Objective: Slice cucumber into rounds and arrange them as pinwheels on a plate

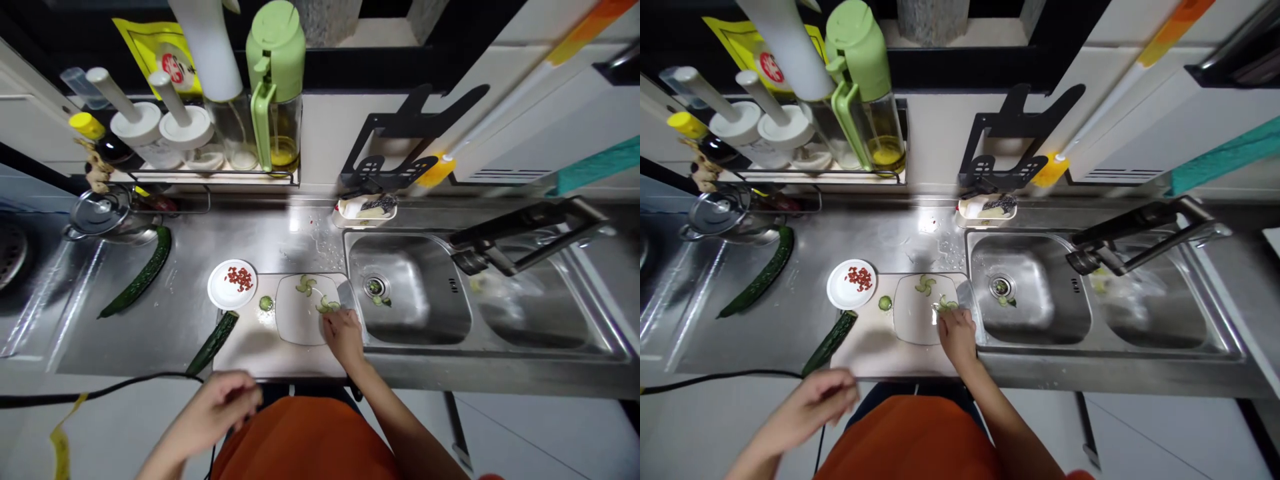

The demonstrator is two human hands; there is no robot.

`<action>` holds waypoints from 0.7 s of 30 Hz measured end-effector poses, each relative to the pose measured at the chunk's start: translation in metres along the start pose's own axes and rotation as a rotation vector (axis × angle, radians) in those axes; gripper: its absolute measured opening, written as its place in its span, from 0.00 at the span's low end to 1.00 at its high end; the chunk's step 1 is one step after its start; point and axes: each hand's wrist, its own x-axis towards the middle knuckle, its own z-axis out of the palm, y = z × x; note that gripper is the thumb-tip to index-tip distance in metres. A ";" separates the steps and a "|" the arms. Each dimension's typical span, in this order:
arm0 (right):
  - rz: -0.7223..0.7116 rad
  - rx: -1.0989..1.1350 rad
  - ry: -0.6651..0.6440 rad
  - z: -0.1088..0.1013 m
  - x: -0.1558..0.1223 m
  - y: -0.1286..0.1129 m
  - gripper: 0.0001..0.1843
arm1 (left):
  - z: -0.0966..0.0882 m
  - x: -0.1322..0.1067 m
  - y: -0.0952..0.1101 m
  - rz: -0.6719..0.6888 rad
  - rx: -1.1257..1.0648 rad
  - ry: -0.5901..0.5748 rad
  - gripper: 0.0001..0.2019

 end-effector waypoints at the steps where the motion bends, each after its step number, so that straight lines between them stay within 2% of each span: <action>1: -0.006 0.009 -0.001 0.001 0.000 -0.001 0.11 | 0.012 0.025 0.005 0.021 -0.116 0.036 0.18; 3: -0.014 0.022 -0.006 0.001 -0.002 -0.004 0.11 | 0.031 0.080 0.002 0.040 -0.308 0.204 0.17; 4: -0.015 0.027 -0.013 0.001 -0.003 -0.004 0.12 | 0.036 0.106 -0.003 0.049 -0.336 0.306 0.15; 6: -0.009 0.031 -0.024 0.001 -0.007 -0.005 0.12 | 0.038 0.147 -0.019 0.093 -0.233 0.572 0.12; 8: 0.006 0.035 -0.031 0.001 -0.013 -0.004 0.12 | 0.029 0.169 -0.037 0.164 -0.015 0.797 0.11; 10: 0.014 0.041 -0.044 0.002 -0.018 -0.004 0.12 | 0.016 0.175 -0.051 0.229 0.186 0.895 0.12; 13: 0.011 0.049 -0.065 0.004 -0.024 -0.003 0.12 | 0.003 0.168 -0.062 0.262 0.456 0.984 0.14; 17: 0.002 0.056 -0.077 0.007 -0.026 -0.006 0.11 | 0.005 0.162 -0.067 0.230 0.680 1.010 0.16; 21: -0.008 0.051 -0.083 0.007 -0.023 -0.011 0.10 | 0.011 0.166 -0.071 0.191 0.724 1.014 0.16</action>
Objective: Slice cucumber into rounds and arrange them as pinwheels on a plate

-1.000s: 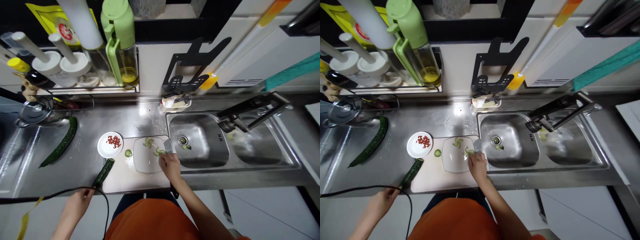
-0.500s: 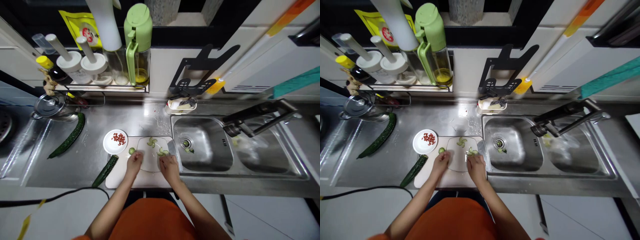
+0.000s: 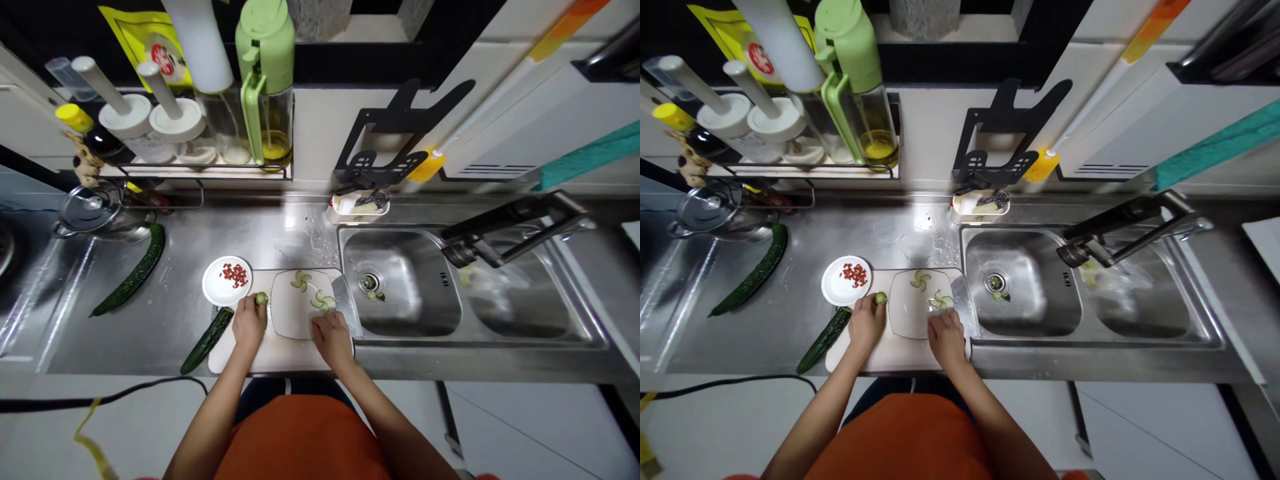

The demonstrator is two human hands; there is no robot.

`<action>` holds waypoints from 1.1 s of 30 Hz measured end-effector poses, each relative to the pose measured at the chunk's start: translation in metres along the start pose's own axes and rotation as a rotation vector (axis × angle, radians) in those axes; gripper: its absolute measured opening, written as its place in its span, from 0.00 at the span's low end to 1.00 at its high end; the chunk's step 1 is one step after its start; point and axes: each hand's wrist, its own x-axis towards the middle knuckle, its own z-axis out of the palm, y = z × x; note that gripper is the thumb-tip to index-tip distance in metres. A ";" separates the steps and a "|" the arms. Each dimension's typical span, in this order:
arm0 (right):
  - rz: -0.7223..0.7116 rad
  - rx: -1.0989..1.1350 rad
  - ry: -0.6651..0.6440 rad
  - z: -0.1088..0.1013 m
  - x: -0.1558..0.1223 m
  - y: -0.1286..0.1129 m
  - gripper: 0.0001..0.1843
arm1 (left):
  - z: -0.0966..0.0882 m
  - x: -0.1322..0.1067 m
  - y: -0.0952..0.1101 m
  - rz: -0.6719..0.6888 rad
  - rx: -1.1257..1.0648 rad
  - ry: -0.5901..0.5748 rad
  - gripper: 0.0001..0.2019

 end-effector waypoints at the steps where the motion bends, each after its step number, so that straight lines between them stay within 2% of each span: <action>1: -0.001 -0.002 -0.001 0.000 0.001 -0.001 0.10 | 0.001 0.000 0.000 -0.007 -0.003 -0.003 0.16; 14: -0.007 -0.017 -0.011 -0.003 0.001 -0.003 0.10 | 0.000 0.003 -0.002 -0.044 -0.084 0.006 0.10; 19: -0.015 -0.010 -0.007 -0.002 0.002 -0.002 0.10 | -0.006 0.008 -0.001 -0.087 -0.209 -0.023 0.06; 25: -0.022 0.058 -0.017 0.003 0.005 -0.002 0.11 | -0.015 0.006 0.000 -0.196 -0.469 -0.110 0.09; 28: -0.018 0.151 -0.017 0.006 0.009 -0.003 0.10 | -0.016 0.004 0.004 -0.258 -0.691 -0.195 0.12; 33: 0.089 0.410 -0.038 0.009 0.018 -0.011 0.10 | -0.019 0.001 0.025 -0.297 -1.022 -0.512 0.15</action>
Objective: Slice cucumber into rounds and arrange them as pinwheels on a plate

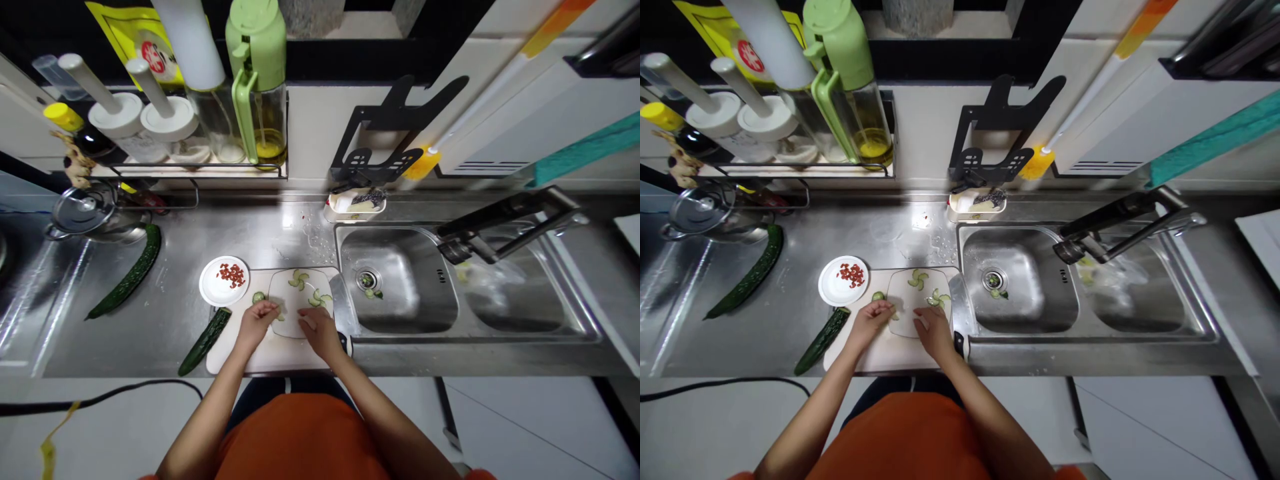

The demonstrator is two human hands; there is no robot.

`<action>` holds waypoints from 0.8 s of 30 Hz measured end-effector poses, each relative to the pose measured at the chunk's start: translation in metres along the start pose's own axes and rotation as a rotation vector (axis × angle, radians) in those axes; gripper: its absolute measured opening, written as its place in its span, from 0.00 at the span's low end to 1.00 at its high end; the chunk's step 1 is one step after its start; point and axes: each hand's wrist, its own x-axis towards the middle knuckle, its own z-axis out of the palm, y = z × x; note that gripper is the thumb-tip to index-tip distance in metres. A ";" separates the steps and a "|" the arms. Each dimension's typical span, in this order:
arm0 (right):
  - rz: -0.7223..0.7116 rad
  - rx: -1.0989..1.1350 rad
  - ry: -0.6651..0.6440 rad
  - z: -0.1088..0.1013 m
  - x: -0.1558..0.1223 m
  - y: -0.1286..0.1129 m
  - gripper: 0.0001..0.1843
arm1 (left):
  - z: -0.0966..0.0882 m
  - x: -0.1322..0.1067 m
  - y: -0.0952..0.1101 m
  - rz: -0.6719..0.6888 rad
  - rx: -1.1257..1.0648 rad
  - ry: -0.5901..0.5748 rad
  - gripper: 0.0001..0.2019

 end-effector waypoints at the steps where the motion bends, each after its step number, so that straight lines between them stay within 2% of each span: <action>1: 0.048 0.063 -0.013 0.001 0.002 -0.002 0.12 | 0.005 -0.001 0.003 -0.013 -0.032 -0.058 0.14; 3: 0.143 0.183 -0.045 0.000 0.005 -0.006 0.14 | 0.015 -0.003 0.009 -0.050 -0.068 -0.139 0.14; 6: 0.223 0.293 -0.094 -0.003 0.008 -0.011 0.12 | 0.028 -0.005 0.014 -0.107 -0.087 -0.197 0.14; 13: 0.272 0.322 -0.055 -0.014 -0.001 -0.009 0.10 | 0.041 -0.002 0.003 -0.178 -0.063 -0.196 0.16; 17: 0.259 0.303 -0.015 -0.017 -0.008 -0.009 0.10 | 0.042 0.000 -0.003 -0.289 -0.067 -0.168 0.23; 24: 0.119 0.251 0.026 -0.028 -0.011 -0.019 0.08 | 0.042 0.005 0.000 -0.539 -0.220 -0.342 0.28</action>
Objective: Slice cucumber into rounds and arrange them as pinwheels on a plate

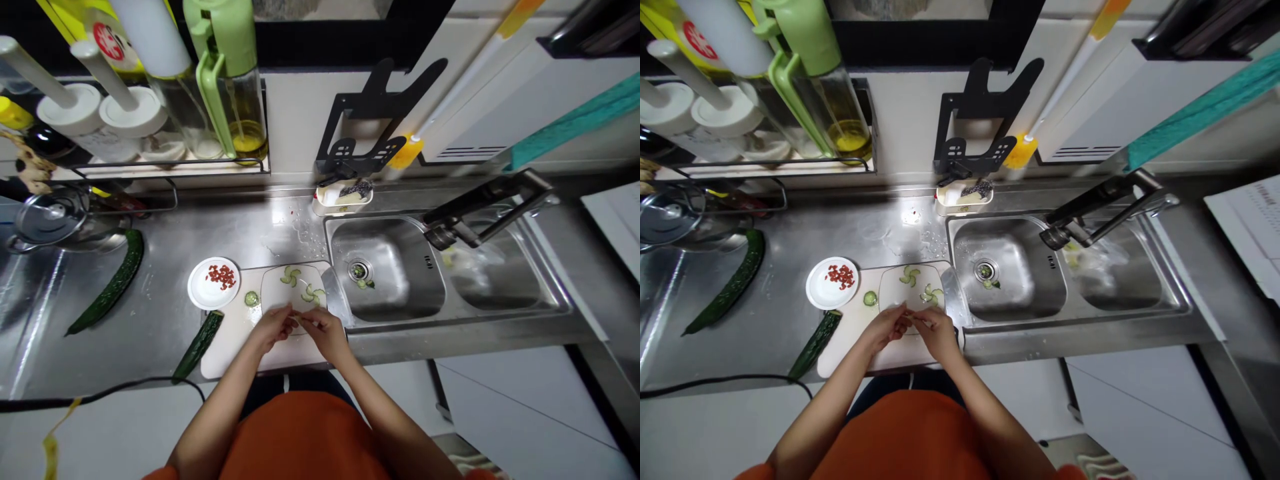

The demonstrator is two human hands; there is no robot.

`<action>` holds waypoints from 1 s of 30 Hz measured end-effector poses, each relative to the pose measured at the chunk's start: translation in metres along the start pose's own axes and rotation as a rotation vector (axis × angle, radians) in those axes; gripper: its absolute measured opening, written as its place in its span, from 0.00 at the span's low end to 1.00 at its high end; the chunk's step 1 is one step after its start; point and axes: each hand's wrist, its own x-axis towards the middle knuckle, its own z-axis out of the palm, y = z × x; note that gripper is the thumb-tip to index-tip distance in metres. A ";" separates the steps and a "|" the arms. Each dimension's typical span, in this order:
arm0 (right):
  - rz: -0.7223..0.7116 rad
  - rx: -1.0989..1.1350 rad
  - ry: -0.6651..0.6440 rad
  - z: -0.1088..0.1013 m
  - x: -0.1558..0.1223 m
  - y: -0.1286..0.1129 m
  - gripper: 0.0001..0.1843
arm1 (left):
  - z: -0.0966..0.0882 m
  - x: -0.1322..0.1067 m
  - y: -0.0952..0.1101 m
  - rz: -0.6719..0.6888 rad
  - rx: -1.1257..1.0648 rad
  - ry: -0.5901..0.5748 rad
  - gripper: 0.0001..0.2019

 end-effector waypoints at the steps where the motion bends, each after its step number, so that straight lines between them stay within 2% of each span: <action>1: -0.002 -0.007 -0.001 -0.001 0.000 0.000 0.08 | -0.001 0.001 0.001 -0.015 -0.017 -0.012 0.27; 6: 0.066 -0.025 0.007 0.002 -0.003 0.004 0.07 | -0.005 0.007 0.004 0.019 -0.061 -0.029 0.21; 9: 0.146 -0.015 0.035 0.004 -0.004 0.004 0.09 | -0.008 0.006 0.006 0.058 -0.076 0.005 0.24; 11: 0.161 -0.001 0.043 0.006 -0.005 0.004 0.07 | -0.011 0.006 0.007 0.095 -0.038 0.055 0.24; 15: 0.140 -0.030 0.020 0.010 -0.007 0.009 0.07 | -0.015 0.008 0.006 0.252 0.169 0.160 0.20; 19: 0.168 -0.068 0.009 0.018 -0.011 0.021 0.09 | -0.020 0.012 0.001 0.398 0.394 0.212 0.14; 24: 0.185 -0.170 -0.048 0.026 -0.013 0.028 0.07 | -0.019 0.010 -0.001 0.521 0.739 0.263 0.08; 30: 0.100 -0.448 -0.058 0.029 -0.011 0.028 0.07 | -0.011 0.004 0.006 0.589 1.033 0.290 0.05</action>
